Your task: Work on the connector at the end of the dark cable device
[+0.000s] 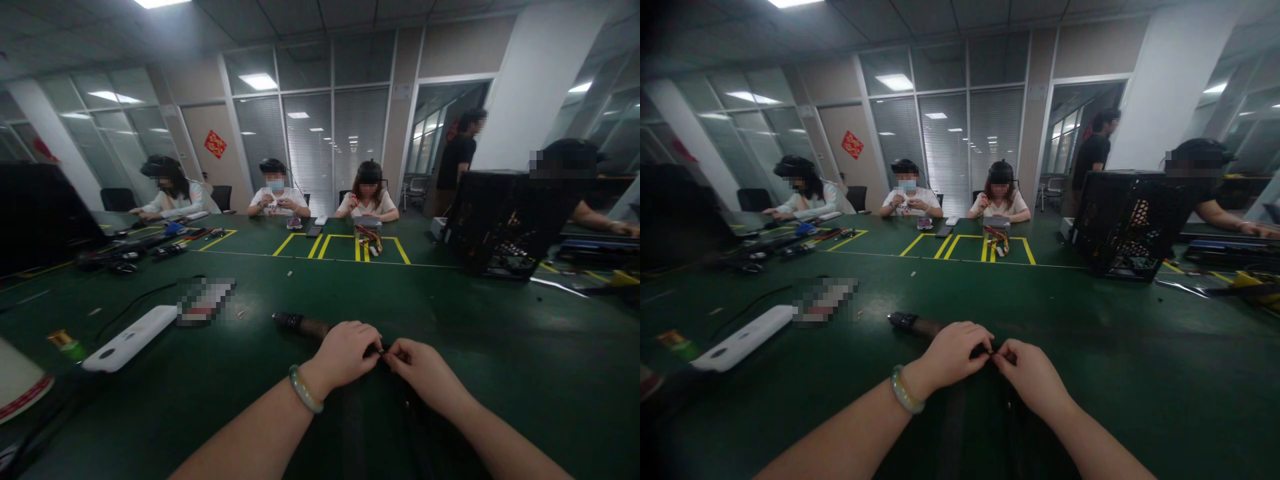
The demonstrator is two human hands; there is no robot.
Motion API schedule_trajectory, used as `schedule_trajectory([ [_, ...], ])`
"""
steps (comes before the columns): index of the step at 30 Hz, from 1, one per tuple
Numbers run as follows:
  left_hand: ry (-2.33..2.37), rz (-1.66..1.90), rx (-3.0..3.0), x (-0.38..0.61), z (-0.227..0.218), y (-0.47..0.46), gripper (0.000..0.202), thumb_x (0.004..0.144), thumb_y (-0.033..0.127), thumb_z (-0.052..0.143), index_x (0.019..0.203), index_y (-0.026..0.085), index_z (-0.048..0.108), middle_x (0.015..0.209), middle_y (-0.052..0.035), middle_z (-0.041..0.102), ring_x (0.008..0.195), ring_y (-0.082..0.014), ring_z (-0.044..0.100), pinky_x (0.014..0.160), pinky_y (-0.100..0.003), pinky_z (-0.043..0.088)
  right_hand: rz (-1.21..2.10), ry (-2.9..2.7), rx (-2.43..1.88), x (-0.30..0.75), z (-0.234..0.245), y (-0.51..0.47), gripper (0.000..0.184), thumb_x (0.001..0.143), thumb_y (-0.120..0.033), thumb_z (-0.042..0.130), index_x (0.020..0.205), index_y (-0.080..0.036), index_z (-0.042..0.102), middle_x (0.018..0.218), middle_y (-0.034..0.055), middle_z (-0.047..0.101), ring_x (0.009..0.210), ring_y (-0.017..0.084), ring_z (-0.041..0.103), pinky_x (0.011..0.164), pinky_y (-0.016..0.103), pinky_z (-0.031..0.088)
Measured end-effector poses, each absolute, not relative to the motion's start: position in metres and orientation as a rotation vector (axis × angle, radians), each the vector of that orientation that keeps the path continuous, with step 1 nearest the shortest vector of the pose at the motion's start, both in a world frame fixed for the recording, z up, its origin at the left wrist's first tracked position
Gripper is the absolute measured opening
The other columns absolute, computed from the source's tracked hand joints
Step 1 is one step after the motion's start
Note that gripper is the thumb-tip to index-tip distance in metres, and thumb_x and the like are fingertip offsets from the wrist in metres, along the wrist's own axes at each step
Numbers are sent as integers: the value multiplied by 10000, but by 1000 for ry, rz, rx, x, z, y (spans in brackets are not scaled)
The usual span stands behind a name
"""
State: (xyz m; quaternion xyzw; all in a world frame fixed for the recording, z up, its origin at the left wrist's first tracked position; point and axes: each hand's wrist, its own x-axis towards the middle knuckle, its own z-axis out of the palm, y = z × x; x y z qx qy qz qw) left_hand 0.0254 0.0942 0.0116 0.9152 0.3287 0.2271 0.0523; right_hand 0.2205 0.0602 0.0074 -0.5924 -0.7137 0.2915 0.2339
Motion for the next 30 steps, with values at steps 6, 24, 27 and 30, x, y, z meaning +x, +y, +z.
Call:
schedule_trajectory([
  [6,996,707,2763,26,11,94,134,835,259,665,925,203,584,1025,-8,643,963,-195,579,869,-338,431,841,-1952,-1624,221,6,60,196,883,-332,541,792,-218,672,726,-8,689,650,160,618,536,228,355],
  [24,1032,662,2798,26,14,92,116,851,244,638,940,203,576,1040,-7,630,987,-184,574,888,-327,426,845,-1942,-1636,221,9,58,211,889,-345,537,788,-214,668,730,-2,692,646,164,614,529,229,354],
  [27,1026,646,2805,26,13,93,115,846,235,641,936,203,579,1039,2,636,986,-178,571,882,-319,428,845,-1950,-1630,221,6,58,205,888,-338,535,795,-216,670,729,-5,692,646,163,615,536,229,354],
  [30,1015,664,2791,26,12,94,125,834,229,650,936,209,580,1021,9,641,969,-180,574,874,-322,430,825,-1956,-1622,222,5,59,196,882,-330,541,787,-214,667,717,-7,688,645,161,611,543,229,354],
])
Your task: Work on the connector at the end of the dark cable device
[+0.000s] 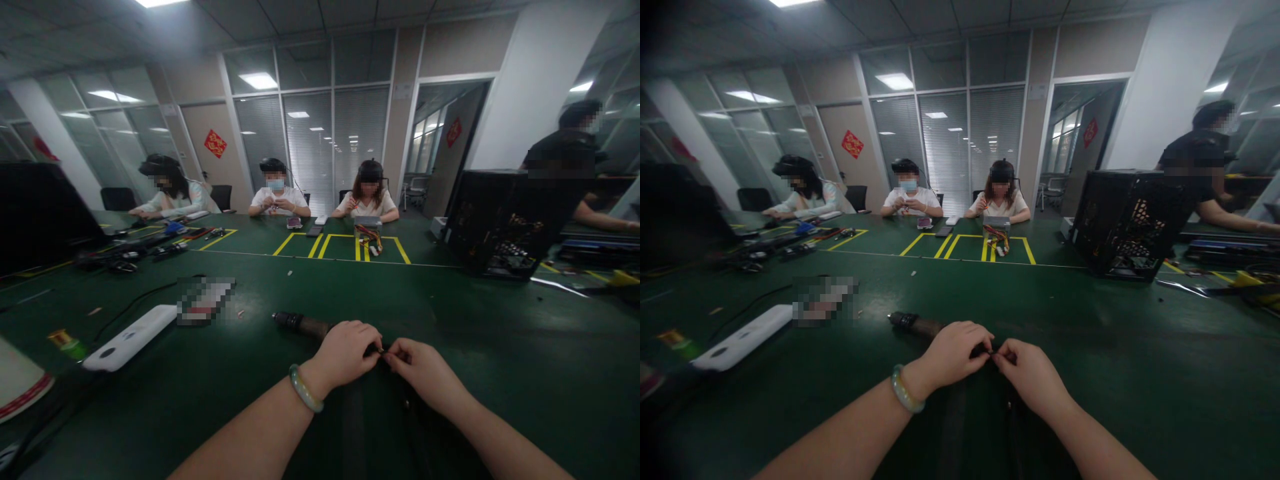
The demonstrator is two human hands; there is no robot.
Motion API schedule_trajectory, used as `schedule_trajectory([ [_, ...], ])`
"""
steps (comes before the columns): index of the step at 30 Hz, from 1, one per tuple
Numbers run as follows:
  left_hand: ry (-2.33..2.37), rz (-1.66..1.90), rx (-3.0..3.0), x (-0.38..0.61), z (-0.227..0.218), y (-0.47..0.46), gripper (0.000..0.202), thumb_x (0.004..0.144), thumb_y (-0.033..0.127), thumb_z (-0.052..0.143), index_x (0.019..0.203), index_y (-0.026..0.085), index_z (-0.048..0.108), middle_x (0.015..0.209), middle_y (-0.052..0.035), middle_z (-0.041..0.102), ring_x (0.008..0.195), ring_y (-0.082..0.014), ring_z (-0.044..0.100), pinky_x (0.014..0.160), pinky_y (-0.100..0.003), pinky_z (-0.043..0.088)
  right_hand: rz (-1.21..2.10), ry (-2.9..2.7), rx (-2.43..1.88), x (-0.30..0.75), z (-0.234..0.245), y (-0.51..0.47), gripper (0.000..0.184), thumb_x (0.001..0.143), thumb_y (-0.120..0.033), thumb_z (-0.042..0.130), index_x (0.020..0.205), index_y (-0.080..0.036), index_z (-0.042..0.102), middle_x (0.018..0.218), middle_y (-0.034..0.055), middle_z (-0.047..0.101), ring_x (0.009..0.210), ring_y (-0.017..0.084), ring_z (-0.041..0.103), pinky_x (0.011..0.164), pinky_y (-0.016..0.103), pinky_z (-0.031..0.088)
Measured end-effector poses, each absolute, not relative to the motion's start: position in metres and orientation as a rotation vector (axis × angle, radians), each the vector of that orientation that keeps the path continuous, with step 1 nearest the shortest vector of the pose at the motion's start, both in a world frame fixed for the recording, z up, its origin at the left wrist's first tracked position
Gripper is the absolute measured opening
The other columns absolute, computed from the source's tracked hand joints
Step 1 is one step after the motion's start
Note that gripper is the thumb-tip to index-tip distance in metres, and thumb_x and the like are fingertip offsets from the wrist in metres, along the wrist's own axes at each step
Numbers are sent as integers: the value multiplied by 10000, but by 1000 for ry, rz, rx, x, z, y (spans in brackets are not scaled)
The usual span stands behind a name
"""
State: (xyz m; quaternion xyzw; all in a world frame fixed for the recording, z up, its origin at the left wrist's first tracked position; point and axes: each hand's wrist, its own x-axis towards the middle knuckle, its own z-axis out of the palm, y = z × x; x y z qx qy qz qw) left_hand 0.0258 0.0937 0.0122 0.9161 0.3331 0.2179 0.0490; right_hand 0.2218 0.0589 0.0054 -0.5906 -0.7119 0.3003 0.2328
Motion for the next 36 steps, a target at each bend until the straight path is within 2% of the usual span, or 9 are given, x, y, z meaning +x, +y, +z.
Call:
schedule_trajectory([
  [36,1049,672,2784,26,13,93,160,838,278,655,956,210,571,976,-7,630,949,-193,576,860,-326,428,851,-1941,-1630,220,9,57,202,881,-330,536,784,-212,668,728,-1,691,660,166,619,534,227,356],
])
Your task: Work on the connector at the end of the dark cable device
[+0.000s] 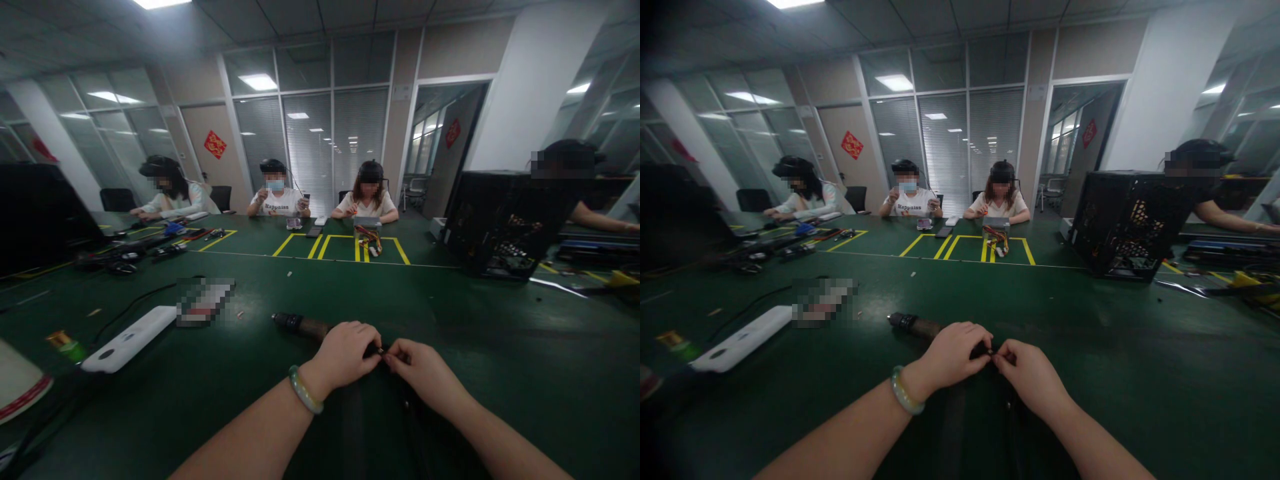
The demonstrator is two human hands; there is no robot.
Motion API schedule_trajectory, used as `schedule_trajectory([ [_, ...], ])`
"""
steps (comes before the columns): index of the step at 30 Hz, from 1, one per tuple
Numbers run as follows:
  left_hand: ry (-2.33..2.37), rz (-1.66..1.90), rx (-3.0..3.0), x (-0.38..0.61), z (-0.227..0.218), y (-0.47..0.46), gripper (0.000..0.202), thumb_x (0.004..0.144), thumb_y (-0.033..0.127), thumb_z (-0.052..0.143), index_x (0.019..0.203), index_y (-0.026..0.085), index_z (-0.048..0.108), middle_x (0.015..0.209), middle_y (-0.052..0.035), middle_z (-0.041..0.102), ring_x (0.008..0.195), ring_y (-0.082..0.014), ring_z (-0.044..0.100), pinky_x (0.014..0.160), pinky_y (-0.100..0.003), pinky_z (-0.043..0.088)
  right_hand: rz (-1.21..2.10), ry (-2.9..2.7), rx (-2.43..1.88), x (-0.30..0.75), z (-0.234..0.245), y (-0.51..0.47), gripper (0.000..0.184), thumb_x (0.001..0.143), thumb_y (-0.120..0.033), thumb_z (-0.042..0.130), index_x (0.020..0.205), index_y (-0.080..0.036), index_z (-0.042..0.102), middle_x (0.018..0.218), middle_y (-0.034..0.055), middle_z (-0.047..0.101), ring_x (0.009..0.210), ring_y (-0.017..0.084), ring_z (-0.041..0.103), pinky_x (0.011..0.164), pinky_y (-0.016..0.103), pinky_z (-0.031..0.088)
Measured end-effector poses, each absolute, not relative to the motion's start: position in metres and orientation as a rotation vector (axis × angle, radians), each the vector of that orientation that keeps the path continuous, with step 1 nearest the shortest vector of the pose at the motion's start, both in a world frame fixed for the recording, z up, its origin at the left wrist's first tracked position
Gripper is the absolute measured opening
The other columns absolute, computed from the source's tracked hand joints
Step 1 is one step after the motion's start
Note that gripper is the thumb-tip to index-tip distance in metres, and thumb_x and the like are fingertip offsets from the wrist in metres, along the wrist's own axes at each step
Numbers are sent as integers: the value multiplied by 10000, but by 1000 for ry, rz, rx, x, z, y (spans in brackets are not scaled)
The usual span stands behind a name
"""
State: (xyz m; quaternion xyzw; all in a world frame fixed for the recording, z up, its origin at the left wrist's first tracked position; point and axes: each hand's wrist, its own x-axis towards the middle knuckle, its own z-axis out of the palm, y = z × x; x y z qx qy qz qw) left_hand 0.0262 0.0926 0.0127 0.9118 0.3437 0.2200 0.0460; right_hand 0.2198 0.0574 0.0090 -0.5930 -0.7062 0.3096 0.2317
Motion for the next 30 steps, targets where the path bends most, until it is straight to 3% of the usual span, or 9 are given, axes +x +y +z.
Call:
schedule_trajectory([
  [8,1041,632,2802,26,15,92,111,842,218,632,938,209,578,977,0,635,953,-191,572,854,-327,425,839,-1952,-1605,222,7,58,199,881,-328,537,786,-210,665,724,-5,685,651,163,611,542,233,359],
  [30,1043,655,2787,26,13,92,145,828,265,659,945,224,582,944,15,634,913,-188,568,816,-321,418,858,-1950,-1616,223,4,61,187,878,-326,547,794,-219,674,742,-6,697,665,165,625,547,232,365],
])
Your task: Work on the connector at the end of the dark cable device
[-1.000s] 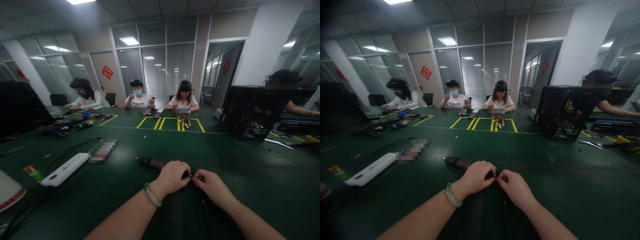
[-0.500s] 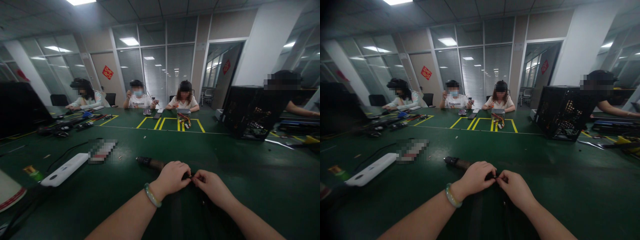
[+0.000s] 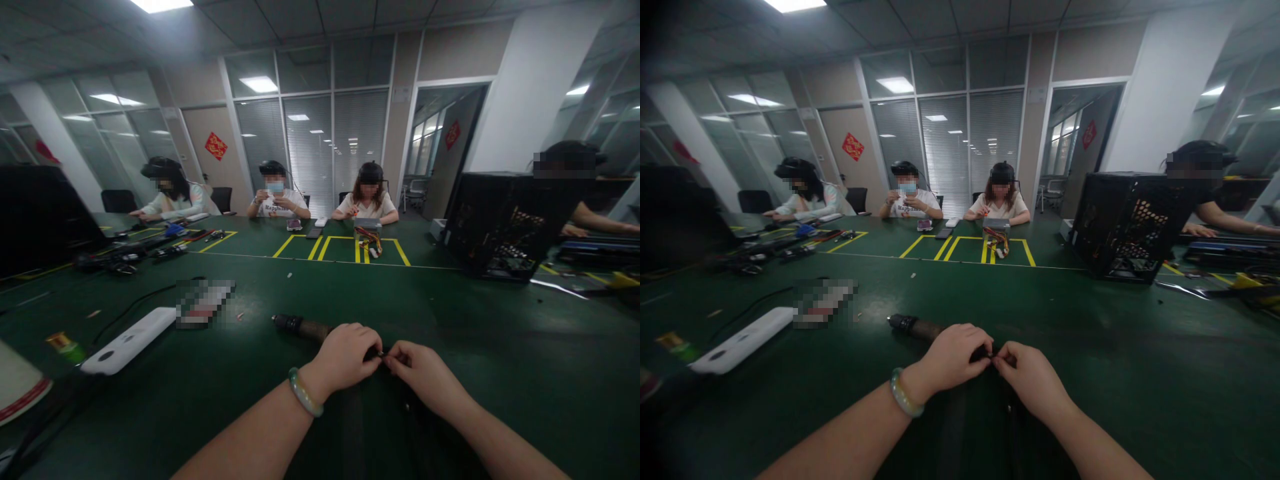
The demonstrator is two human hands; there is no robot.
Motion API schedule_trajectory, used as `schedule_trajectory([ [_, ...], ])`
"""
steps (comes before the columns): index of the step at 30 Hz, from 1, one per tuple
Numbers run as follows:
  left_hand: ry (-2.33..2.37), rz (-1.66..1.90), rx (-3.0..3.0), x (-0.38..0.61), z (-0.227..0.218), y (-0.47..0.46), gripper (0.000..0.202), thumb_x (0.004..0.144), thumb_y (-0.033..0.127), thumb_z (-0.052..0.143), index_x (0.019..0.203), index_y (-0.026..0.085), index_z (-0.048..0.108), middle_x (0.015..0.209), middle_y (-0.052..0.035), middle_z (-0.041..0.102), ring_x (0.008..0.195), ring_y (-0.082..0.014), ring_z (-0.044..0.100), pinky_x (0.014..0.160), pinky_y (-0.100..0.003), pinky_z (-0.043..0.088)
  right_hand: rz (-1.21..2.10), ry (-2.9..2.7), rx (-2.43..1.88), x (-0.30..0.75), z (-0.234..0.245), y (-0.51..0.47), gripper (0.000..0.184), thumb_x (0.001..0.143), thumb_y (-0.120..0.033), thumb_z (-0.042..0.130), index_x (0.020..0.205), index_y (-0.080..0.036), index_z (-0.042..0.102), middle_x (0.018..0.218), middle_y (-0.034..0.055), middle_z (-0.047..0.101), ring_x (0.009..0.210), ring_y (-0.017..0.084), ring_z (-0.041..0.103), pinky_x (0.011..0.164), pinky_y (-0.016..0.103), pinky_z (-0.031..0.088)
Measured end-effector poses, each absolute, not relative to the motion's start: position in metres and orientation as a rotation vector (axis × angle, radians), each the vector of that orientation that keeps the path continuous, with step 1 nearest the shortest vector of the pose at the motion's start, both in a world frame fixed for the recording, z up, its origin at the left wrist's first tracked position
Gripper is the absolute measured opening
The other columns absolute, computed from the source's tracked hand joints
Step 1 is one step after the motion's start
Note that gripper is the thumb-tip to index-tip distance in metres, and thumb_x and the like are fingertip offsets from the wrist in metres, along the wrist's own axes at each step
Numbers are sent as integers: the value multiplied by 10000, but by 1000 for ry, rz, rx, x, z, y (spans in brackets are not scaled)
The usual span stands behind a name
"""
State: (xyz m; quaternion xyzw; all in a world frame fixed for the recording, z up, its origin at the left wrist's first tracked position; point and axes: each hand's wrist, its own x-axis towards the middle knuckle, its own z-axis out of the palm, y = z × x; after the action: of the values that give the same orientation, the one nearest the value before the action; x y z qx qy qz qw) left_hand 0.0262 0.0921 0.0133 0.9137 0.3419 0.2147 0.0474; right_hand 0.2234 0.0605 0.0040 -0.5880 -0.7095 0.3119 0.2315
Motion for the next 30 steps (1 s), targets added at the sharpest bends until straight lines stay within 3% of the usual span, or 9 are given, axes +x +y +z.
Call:
schedule_trajectory([
  [23,1009,686,2771,25,14,91,99,847,255,598,939,222,613,933,13,653,903,-179,578,832,-322,422,849,-1944,-1607,223,2,62,180,875,-313,549,790,-213,672,731,-1,697,659,163,623,561,231,379],
  [30,985,702,2761,25,15,90,182,823,351,640,945,219,609,955,-1,654,919,-196,577,842,-333,427,842,-1951,-1594,224,1,62,172,873,-295,543,791,-221,675,741,-10,700,669,163,631,563,228,379],
])
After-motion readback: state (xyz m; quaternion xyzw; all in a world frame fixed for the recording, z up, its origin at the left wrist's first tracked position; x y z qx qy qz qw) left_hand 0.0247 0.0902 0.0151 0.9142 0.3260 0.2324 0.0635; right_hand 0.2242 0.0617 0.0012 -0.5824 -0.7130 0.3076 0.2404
